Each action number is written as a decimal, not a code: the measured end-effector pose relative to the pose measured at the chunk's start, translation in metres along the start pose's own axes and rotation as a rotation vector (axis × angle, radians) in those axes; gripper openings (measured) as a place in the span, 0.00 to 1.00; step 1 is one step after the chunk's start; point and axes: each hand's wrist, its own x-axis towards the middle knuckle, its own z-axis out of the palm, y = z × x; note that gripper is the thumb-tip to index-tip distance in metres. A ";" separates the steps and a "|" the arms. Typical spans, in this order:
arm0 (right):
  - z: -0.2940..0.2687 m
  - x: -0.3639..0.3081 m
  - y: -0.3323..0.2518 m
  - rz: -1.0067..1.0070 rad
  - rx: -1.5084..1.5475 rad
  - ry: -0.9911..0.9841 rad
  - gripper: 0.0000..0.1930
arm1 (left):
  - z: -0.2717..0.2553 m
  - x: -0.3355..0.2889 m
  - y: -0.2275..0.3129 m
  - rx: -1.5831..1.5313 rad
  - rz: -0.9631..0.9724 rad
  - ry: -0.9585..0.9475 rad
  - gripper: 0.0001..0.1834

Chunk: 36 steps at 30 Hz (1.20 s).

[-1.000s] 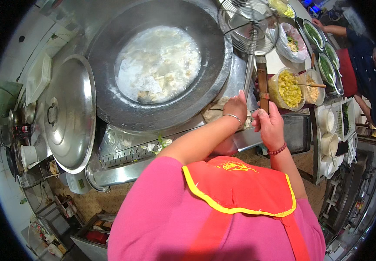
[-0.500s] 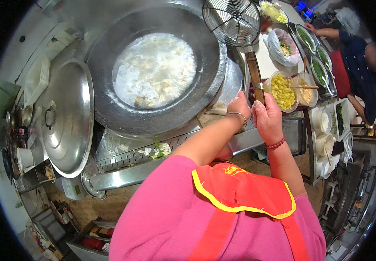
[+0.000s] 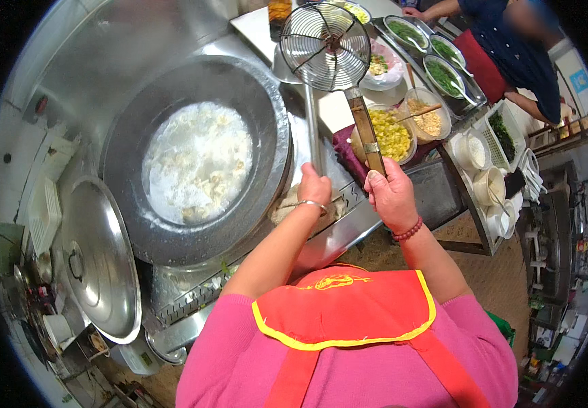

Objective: The person assembles multiple noodle bowls by adding toppings, sauces, and broth from a large pot. They also prepare a takeaway bag with noodles, greens, and seasonings, then ladle hot broth into the bowls and bag. The person uses a ladle, strainer, and spoons to handle ingredients and liquids.

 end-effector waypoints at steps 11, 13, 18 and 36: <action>-0.045 -0.002 -0.013 -0.136 -0.102 0.164 0.07 | -0.117 -0.060 -0.017 -0.753 -0.098 -0.033 0.25; -0.054 -0.004 -0.021 -0.184 -0.150 0.245 0.07 | -0.151 -0.090 -0.014 -0.997 -0.136 -0.063 0.24; -0.062 -0.021 -0.036 -0.145 0.057 0.211 0.06 | -0.214 -0.145 -0.017 -1.488 0.271 -0.287 0.19; 0.185 0.081 0.033 -0.207 -1.225 -0.068 0.11 | -0.322 -0.293 -0.194 -1.429 -0.198 0.136 0.07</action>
